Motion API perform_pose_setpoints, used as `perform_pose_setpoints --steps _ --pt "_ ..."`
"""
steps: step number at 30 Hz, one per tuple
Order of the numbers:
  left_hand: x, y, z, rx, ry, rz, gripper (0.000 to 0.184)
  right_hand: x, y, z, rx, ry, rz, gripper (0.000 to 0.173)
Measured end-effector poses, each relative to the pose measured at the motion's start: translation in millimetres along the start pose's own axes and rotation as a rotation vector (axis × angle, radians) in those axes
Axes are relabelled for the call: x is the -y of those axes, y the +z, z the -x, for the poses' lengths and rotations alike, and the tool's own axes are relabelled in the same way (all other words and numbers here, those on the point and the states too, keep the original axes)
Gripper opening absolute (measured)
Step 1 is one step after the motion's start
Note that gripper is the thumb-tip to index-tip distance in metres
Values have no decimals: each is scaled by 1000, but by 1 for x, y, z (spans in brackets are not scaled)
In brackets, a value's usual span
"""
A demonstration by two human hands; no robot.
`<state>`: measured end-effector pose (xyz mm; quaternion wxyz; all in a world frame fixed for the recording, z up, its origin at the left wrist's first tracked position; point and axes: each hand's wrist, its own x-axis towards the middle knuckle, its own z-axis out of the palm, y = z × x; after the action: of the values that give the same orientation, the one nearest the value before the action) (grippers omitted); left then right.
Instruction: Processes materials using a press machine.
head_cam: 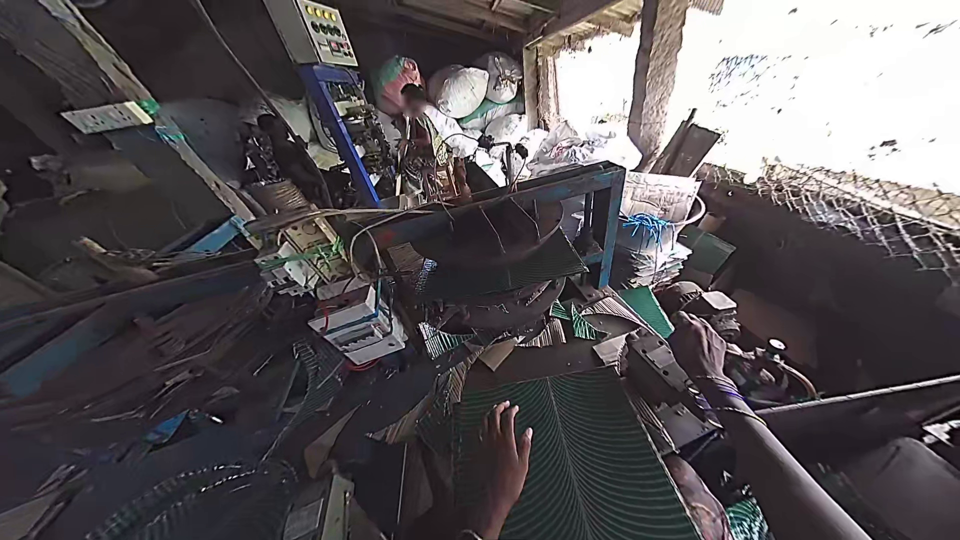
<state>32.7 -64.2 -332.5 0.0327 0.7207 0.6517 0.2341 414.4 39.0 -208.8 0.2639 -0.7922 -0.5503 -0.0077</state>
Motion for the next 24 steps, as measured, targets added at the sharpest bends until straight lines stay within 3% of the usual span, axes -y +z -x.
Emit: perform_pose_setpoints --steps 1,2,3,10,20,22,24 --pt "-1 1 0 -14 7 4 49 12 -29 4 208 18 20 36" --pt "0 1 0 -14 6 4 50 10 -29 4 213 -4 34 36" --pt "0 2 0 2 1 9 49 -6 11 2 -150 -87 -3 27" --pt "-1 3 0 11 9 -55 52 -5 4 -4 37 -11 39 26" --pt "3 10 1 -68 41 -86 53 0 -2 -4 90 0 45 27" --pt "3 5 0 1 -12 -4 53 -2 -6 -1 114 11 -2 29" --pt "4 -9 -10 83 -134 243 53 -15 -17 13 41 4 -105 27"
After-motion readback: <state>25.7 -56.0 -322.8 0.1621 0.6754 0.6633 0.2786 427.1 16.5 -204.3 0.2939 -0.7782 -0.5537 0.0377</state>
